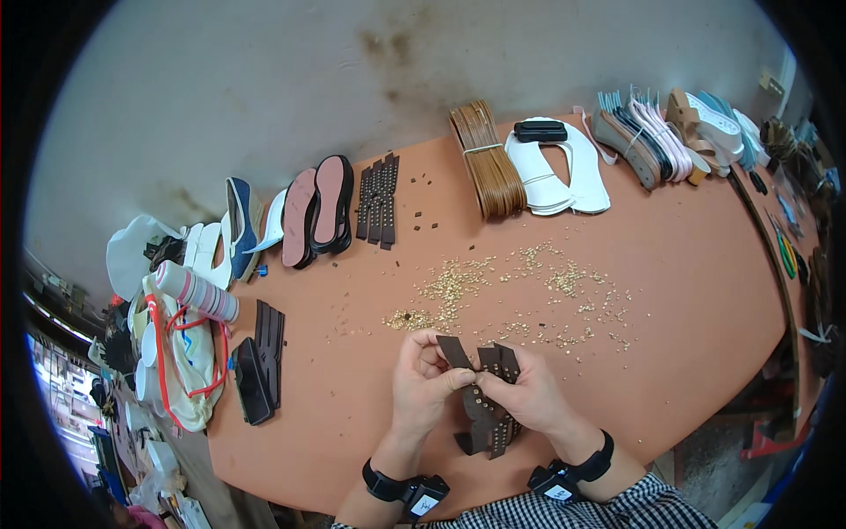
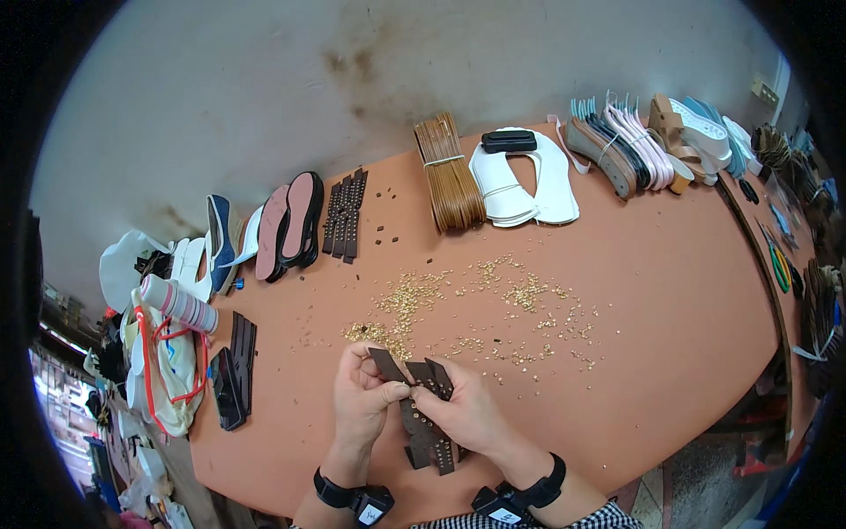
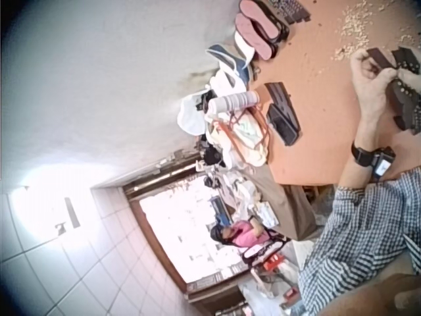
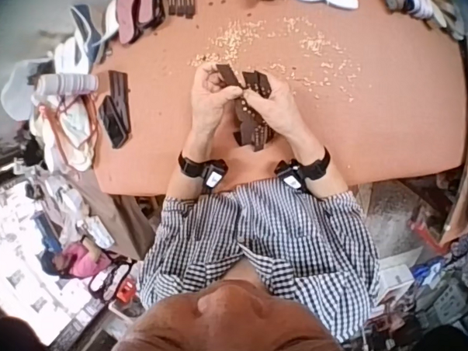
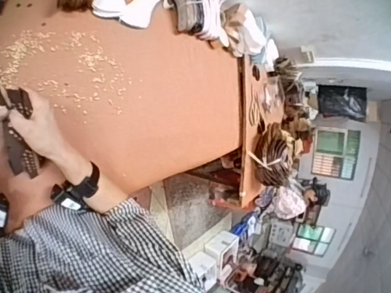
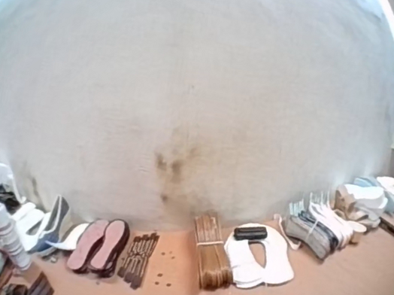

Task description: Organizing and checking small leather straps with decorative studs for shoe manufacturing.

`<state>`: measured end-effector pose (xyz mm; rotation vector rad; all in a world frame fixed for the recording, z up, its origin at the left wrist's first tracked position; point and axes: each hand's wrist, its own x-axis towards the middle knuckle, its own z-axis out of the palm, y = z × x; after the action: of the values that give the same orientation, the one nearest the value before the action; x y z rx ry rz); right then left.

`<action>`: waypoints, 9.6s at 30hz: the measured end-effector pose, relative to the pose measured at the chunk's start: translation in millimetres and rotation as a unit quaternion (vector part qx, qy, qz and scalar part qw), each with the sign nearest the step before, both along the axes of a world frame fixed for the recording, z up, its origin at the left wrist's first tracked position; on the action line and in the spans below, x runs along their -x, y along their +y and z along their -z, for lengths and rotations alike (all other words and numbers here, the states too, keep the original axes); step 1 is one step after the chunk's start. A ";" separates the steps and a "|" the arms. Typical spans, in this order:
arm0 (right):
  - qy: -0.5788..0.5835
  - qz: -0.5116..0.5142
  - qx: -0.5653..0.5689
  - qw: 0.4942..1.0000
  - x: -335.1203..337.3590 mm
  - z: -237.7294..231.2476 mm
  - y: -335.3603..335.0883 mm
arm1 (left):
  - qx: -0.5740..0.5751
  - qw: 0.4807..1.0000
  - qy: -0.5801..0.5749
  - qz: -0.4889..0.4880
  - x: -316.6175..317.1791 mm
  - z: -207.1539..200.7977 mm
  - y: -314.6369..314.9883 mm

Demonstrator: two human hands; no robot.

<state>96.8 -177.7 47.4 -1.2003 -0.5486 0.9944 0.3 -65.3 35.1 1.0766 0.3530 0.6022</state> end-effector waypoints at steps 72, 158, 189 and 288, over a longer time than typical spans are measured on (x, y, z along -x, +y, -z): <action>0.098 0.116 0.015 0.988 -13.1 18.9 8.3 | -0.021 0.981 0.155 -0.111 14.2 40.4 59.3; 0.083 0.064 0.004 0.994 8.0 17.3 6.9 | -0.392 0.917 0.054 -0.057 -5.5 18.3 3.6; -0.108 0.050 0.069 0.990 6.4 9.5 3.4 | -0.022 0.997 -0.010 -0.075 -4.4 29.9 -8.9; 0.209 0.099 0.037 0.972 -20.5 13.3 6.4 | -0.519 0.764 0.373 -0.091 6.2 29.5 48.1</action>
<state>117.3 -171.3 34.1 -1.0467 -0.0585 1.0637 -5.9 -17.2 5.6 2.4019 0.8760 0.5022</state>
